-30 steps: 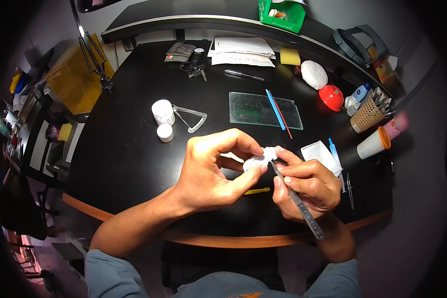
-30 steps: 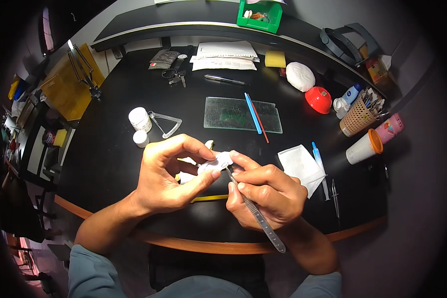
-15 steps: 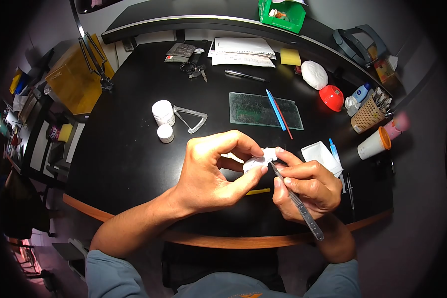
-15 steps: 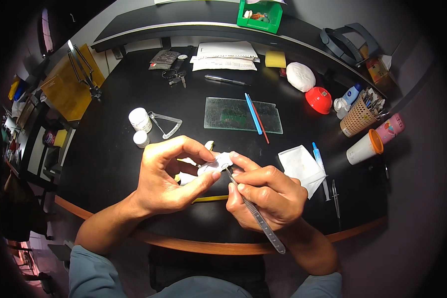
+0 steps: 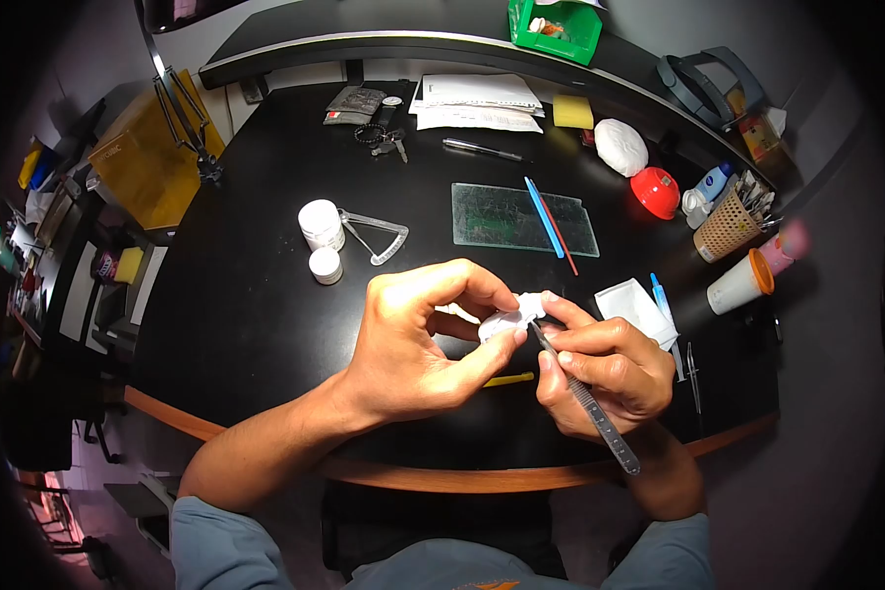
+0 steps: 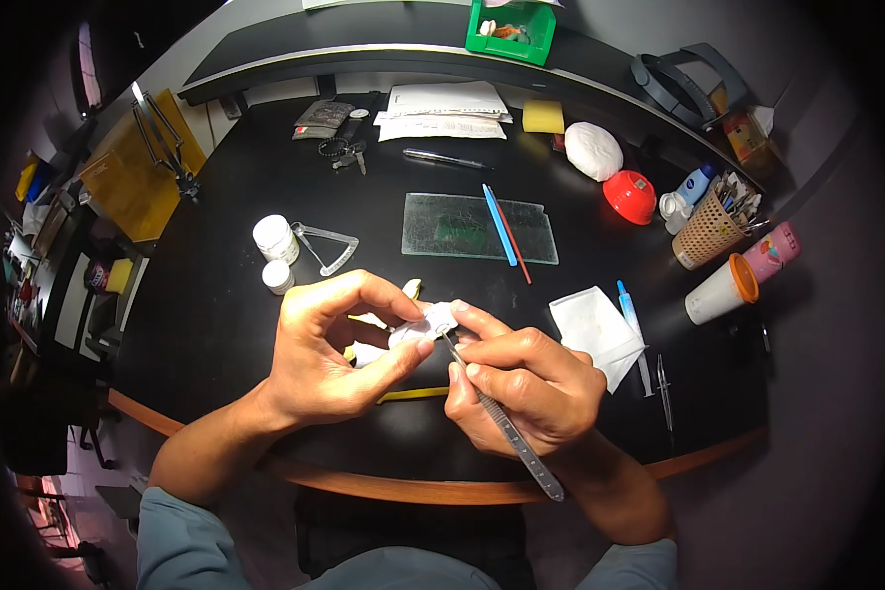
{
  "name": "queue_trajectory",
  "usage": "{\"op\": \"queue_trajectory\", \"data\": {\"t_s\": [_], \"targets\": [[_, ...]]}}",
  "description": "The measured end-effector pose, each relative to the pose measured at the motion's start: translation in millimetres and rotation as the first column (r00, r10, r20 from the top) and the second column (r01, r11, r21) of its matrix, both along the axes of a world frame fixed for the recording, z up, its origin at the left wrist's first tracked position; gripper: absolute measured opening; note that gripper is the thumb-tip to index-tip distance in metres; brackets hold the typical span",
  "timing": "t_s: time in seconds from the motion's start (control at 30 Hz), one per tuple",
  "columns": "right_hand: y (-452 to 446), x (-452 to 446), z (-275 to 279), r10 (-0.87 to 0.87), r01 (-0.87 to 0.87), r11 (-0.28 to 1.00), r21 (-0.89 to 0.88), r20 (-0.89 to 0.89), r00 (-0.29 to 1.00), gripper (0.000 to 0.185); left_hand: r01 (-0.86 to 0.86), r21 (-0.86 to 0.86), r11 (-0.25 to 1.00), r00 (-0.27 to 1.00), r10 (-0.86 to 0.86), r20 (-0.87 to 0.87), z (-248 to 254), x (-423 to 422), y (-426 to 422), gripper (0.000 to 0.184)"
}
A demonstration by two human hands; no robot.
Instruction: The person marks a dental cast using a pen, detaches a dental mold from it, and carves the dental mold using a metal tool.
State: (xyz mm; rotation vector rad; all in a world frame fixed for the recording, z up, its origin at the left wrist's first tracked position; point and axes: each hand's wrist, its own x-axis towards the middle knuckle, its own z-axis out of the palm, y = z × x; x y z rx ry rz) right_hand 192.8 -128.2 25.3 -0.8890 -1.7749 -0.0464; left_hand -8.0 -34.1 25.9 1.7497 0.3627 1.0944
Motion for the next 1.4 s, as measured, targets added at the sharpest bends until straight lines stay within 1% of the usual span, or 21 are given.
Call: {"op": "queue_trajectory", "data": {"t_s": [0.13, 0.33, 0.43, 0.77, 0.87, 0.97, 1.17, 1.33, 1.4], "targets": [[0.2, 1.2, -0.7, 0.004, -0.004, 1.0, 0.01, -0.002, 1.0, 0.019, 0.004, 0.022, 1.0, 1.0, -0.004, -0.015, 1.2, -1.0, -0.1, 0.021], [0.9, 1.4, -1.5, 0.008, -0.008, 1.0, 0.01, 0.003, 1.0, 0.019, 0.006, -0.013, 1.0, 1.0, -0.006, -0.019, 1.2, -0.6, -1.0, 0.02], [1.1, 0.4, -1.3, 0.003, -0.003, 1.0, 0.008, 0.001, 1.0, 0.019, -0.002, 0.013, 1.0, 1.0, 0.002, -0.019, 1.2, -0.6, -0.8, 0.02], [0.9, 3.3, -1.9, 0.019, -0.019, 1.0, 0.016, 0.009, 1.0, 0.02, 0.011, 0.025, 1.0, 1.0, -0.011, -0.01, 0.9, -0.6, -0.2, 0.02], [-1.5, 1.9, 1.5, 0.033, -0.032, 0.999, -0.013, 0.033, 0.999, 0.017, 0.008, 0.018, 1.0, 1.0, -0.008, -0.014, -0.2, -0.7, -0.3, 0.02], [0.5, 0.0, -0.2, 0.011, -0.011, 1.0, -0.001, -0.002, 1.0, 0.018, 0.003, 0.019, 1.0, 1.0, -0.002, -0.017, 0.4, -0.9, -0.2, 0.02], [0.6, -1.2, 1.2, -0.005, 0.005, 1.0, 0.001, 0.016, 1.0, 0.017, 0.002, 0.027, 1.0, 1.0, -0.001, -0.019, 0.4, -0.1, -0.7, 0.02], [-1.1, -0.7, 0.1, -0.014, 0.014, 1.0, -0.01, -0.009, 1.0, 0.017, 0.016, 0.002, 1.0, 1.0, -0.016, -0.019, 0.9, -0.7, -0.6, 0.019], [-1.8, -0.9, 0.2, -0.016, 0.016, 1.0, -0.017, -0.006, 1.0, 0.018, 0.003, 0.019, 1.0, 1.0, -0.003, -0.026, 1.6, -0.6, -1.0, 0.019]]}}
